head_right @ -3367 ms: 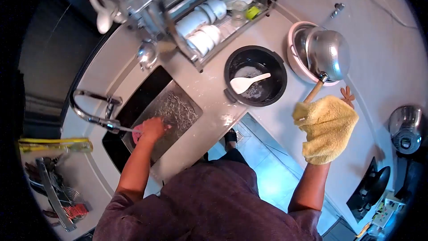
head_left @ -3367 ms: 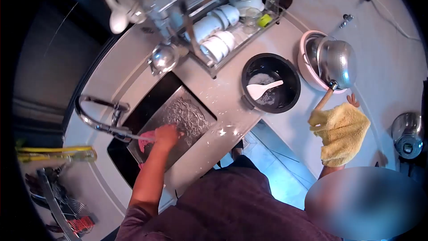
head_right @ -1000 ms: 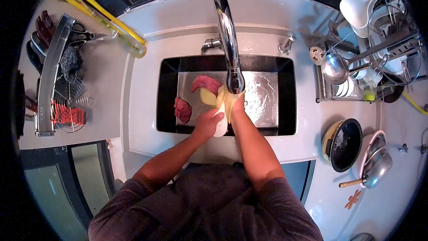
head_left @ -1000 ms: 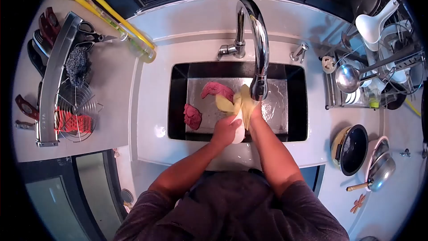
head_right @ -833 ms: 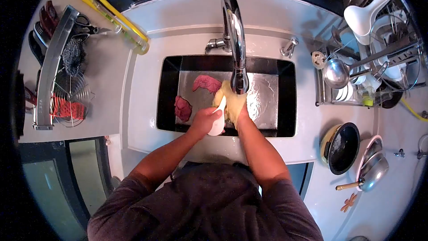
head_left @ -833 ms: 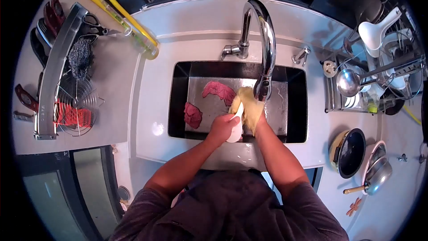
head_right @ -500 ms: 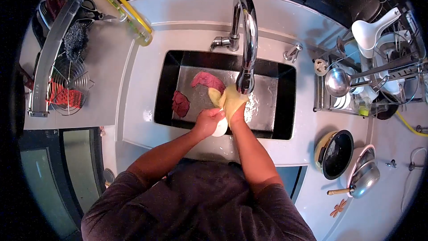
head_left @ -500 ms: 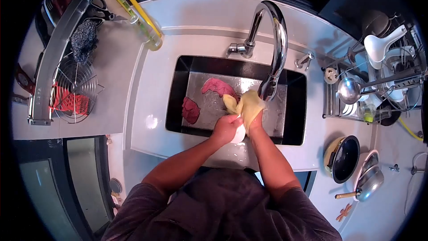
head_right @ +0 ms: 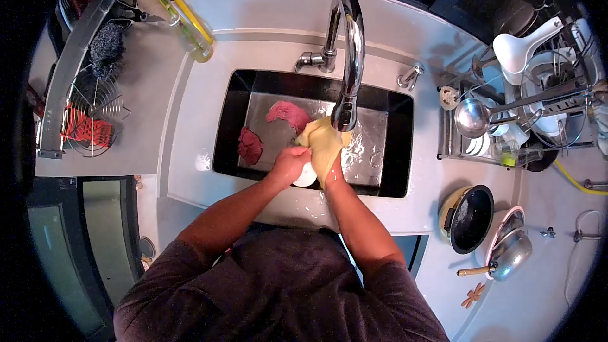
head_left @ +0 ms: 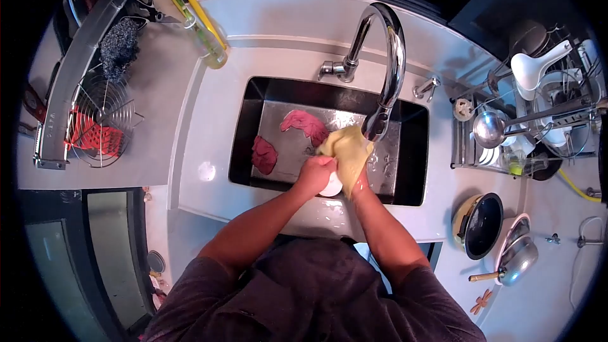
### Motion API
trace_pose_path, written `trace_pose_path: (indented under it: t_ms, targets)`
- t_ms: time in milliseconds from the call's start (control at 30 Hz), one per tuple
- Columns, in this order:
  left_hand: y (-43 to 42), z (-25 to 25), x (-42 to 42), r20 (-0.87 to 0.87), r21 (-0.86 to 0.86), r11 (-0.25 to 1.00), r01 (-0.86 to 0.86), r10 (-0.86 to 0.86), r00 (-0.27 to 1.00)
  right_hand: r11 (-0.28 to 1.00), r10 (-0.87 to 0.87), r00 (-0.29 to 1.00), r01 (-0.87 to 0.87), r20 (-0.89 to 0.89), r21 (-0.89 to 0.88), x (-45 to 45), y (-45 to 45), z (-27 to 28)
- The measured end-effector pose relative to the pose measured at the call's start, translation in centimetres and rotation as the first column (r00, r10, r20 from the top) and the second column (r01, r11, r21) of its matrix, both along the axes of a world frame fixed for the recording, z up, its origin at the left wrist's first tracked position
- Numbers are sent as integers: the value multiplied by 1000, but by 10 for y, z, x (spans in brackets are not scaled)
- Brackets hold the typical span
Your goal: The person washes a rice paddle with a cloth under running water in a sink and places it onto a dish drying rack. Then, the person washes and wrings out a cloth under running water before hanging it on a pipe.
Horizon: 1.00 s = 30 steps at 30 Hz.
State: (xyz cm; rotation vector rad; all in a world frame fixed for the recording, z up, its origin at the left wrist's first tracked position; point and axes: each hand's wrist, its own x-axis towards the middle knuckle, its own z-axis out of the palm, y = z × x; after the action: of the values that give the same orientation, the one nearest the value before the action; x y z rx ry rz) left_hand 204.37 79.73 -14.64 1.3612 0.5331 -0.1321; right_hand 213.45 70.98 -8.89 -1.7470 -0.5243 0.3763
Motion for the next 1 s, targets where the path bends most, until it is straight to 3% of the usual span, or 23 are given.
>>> trace_pose_path:
  t_ms: [67,133,200,233,267,300,367,400,433,500,533,567,633,667,767,833,867,967,1000]
  targets:
    - [2,-12,1,37,263,963,66,-78,996,996,-61,921,83,385,-41,-9,2,-8]
    - [3,1,-3,5,431,891,143,-161,987,813,278,604,267,747,-518,-6,0,2]
    - [-4,17,-7,72,498,862,94,-149,986,979,-28,950,89,310,-184,1,-10,-52]
    - [-7,26,-9,105,533,843,71,-150,983,993,-110,994,110,6,-38,5,-7,-45]
    - [-7,37,-11,93,583,808,88,-173,981,958,-182,926,243,-331,153,10,-4,-37]
    - [-8,50,-13,80,630,770,102,-195,978,856,-225,772,449,-595,258,14,-1,-29]
    - [-8,55,-17,79,653,747,123,-229,970,795,-90,706,475,-702,376,33,-5,-54]
    - [-4,50,-19,95,634,762,130,-244,965,908,-319,758,416,-570,45,27,1,-21]
    - [-2,45,-20,110,615,777,138,-258,960,906,-315,752,419,-579,52,26,1,-9]
    - [-3,37,-17,66,154,984,89,-100,993,900,-310,737,431,-601,63,23,-3,2]
    - [-4,35,-13,20,-97,995,36,-34,999,909,-209,701,397,-682,130,23,-3,5]
    - [-4,32,-8,-62,-252,967,-35,20,998,928,-222,780,353,-585,119,17,-5,7]
    - [-4,48,3,-248,-524,827,-205,82,965,893,-12,750,305,-661,330,5,-8,8]
    - [1,59,1,-258,-609,780,-144,-22,966,845,50,687,358,-725,398,1,-9,10]
    - [7,47,-1,-154,-804,594,-46,-133,979,787,187,686,324,-703,524,-9,-11,44]
    - [5,51,3,-171,-764,643,-50,-126,977,785,236,718,256,-654,564,-9,-16,55]
    - [6,51,4,-150,-754,656,-34,-122,981,812,149,786,249,-601,527,-5,-15,25]
    - [-2,61,3,-194,-684,723,-97,-52,980,802,-221,719,518,-659,296,-15,1,29]
    - [-6,65,4,-221,-650,749,-132,-21,975,874,-265,762,448,-591,187,-6,-8,23]
